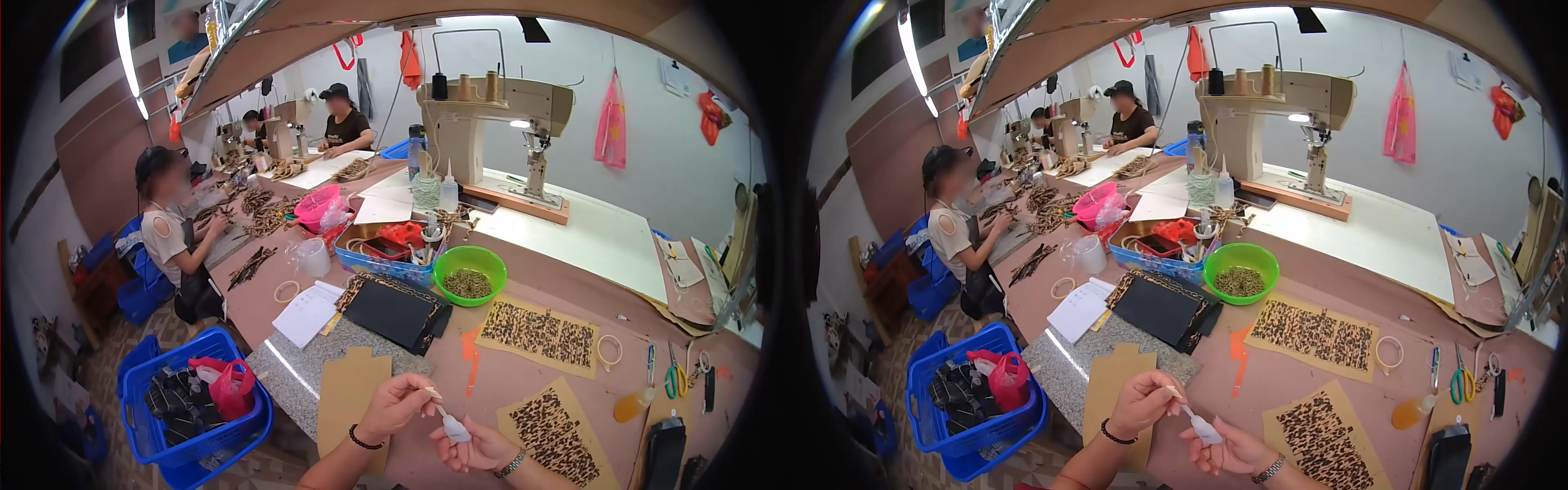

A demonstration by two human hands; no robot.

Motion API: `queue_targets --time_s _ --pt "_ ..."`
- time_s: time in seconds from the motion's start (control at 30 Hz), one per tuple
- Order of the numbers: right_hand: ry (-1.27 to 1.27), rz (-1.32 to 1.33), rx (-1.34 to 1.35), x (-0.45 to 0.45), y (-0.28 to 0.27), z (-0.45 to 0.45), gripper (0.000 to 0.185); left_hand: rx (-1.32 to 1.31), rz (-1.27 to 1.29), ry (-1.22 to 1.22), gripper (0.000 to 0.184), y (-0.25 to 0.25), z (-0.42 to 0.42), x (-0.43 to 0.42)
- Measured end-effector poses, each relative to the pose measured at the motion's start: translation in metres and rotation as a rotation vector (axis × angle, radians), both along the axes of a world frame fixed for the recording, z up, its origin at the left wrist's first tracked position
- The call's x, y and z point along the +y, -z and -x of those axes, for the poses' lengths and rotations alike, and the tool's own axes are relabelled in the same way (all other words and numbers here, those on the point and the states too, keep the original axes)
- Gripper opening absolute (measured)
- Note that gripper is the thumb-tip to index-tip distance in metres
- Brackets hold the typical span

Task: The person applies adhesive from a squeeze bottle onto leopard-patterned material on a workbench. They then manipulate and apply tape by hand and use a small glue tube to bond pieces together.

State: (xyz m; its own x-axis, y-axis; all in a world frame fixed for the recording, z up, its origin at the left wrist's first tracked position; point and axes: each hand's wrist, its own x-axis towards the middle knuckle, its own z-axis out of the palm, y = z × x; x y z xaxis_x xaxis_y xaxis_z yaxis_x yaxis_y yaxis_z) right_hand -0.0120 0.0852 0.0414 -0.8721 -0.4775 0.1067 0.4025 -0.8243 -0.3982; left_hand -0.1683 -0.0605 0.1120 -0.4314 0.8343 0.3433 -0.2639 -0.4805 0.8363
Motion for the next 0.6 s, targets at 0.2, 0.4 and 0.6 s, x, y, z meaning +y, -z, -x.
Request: queue_targets --time_s 0.2,0.4,0.6 --pt "0.252 -0.109 -0.022 0.008 -0.019 -0.022 0.038 -0.028 -0.030 0.007 0.010 0.003 -0.004 0.003" --pt "0.498 -0.385 -0.131 0.006 -0.045 -0.029 0.030 -0.013 0.074 -0.080 0.013 0.007 -0.006 0.008" --pt "0.869 -0.934 -0.009 -0.007 -0.045 -0.025 0.032 0.005 0.095 -0.101 0.016 0.004 -0.011 0.013"
